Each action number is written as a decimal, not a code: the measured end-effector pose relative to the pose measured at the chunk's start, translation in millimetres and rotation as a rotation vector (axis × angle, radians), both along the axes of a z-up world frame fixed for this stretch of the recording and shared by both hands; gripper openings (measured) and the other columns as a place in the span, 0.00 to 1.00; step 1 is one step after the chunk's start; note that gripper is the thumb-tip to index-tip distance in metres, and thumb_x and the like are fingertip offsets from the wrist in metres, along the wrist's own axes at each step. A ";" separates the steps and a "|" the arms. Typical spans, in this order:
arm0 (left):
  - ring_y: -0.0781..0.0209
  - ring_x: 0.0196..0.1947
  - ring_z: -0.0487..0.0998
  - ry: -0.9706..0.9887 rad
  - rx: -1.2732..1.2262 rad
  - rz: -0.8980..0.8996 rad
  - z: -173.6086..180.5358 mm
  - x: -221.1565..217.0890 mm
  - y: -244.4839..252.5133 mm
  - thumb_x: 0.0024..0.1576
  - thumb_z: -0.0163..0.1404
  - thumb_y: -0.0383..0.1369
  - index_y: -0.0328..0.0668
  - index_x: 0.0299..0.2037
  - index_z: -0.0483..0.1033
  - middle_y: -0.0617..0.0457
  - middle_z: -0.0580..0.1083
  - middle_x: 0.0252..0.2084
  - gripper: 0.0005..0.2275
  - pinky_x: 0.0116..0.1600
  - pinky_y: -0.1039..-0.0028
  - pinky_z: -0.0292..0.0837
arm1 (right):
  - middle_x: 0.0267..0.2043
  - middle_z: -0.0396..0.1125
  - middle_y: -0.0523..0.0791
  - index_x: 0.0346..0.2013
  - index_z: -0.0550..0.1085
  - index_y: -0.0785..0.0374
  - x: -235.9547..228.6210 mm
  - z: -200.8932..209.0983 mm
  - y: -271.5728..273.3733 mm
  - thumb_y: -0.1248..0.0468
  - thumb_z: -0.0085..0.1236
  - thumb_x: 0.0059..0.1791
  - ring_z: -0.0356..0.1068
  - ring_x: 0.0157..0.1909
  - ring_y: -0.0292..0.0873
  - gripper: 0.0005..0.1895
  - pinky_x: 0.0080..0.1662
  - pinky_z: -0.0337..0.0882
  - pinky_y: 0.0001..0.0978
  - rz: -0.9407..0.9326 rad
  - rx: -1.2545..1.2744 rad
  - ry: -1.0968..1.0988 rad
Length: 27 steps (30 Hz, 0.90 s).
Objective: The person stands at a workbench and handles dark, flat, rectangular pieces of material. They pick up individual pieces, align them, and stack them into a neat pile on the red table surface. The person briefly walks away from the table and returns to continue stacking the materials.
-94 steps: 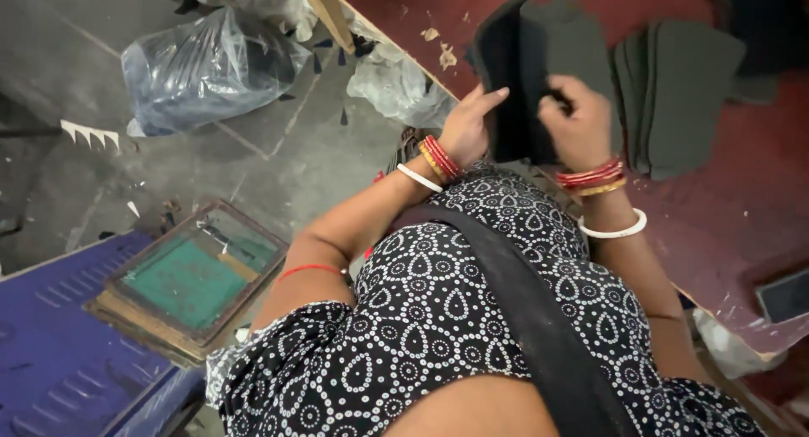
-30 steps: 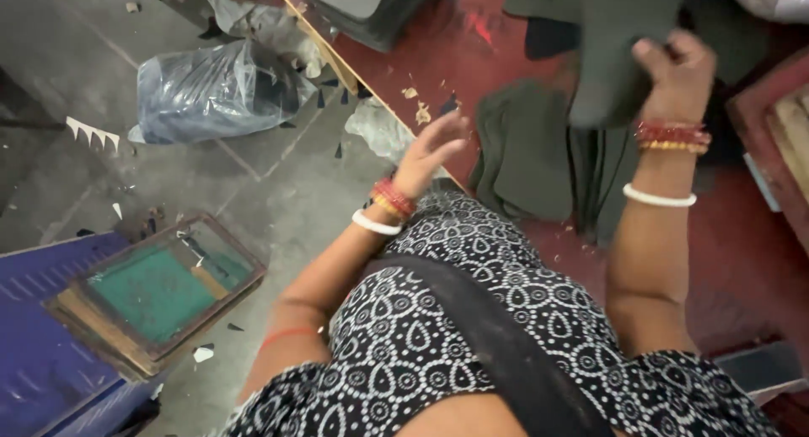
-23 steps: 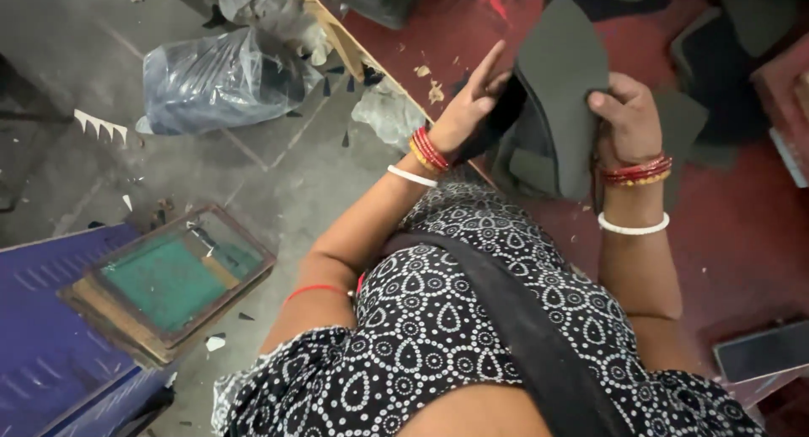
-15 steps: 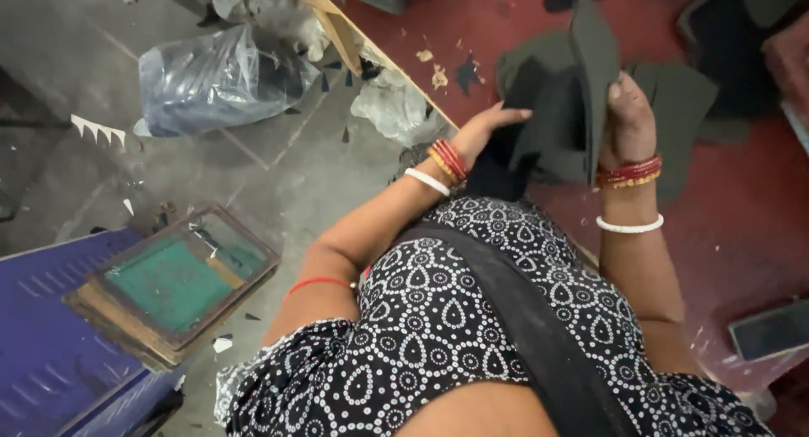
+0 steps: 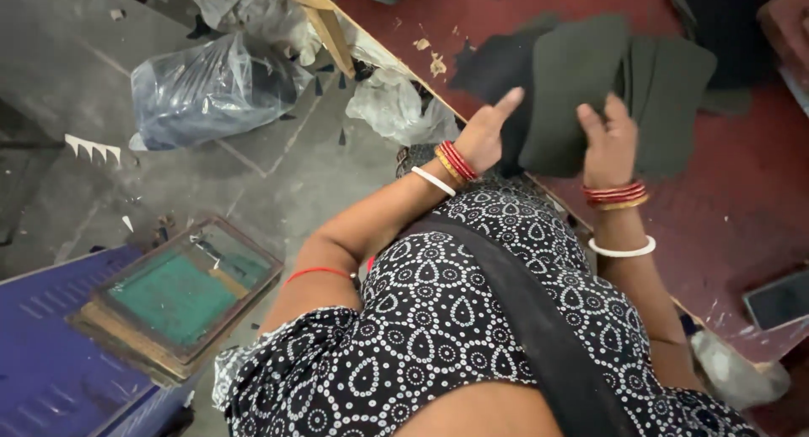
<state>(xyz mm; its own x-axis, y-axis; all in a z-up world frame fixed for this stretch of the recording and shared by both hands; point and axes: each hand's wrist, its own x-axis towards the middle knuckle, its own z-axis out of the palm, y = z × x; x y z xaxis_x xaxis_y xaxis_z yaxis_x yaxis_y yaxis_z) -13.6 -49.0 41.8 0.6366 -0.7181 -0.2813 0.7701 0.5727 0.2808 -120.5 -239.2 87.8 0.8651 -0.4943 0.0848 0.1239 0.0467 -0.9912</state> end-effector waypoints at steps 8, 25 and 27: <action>0.70 0.38 0.80 -0.459 0.423 0.081 45.3 -4.5 15.5 0.60 0.55 0.37 0.28 0.46 0.79 0.59 0.81 0.40 0.15 0.46 0.76 0.76 | 0.47 0.64 0.47 0.66 0.73 0.67 3.0 45.8 39.8 0.70 0.70 0.52 0.66 0.44 0.41 0.28 0.48 0.70 0.32 -0.122 -0.672 0.171; 0.74 0.33 0.79 -0.284 0.587 0.366 56.3 36.5 47.4 0.53 0.60 0.34 0.38 0.38 0.78 0.63 0.79 0.34 0.09 0.41 0.81 0.75 | 0.47 0.71 0.41 0.58 0.71 0.67 26.2 -10.0 -13.4 0.69 0.64 0.55 0.69 0.46 0.31 0.17 0.51 0.70 0.24 -0.062 -0.120 0.126; 0.72 0.37 0.79 -0.329 0.534 0.330 46.6 34.0 46.2 0.53 0.59 0.34 0.37 0.41 0.78 0.62 0.79 0.37 0.11 0.44 0.79 0.76 | 0.50 0.71 0.48 0.59 0.72 0.70 26.5 -13.5 -14.6 0.67 0.69 0.53 0.69 0.49 0.37 0.22 0.51 0.70 0.28 -0.058 -0.569 0.163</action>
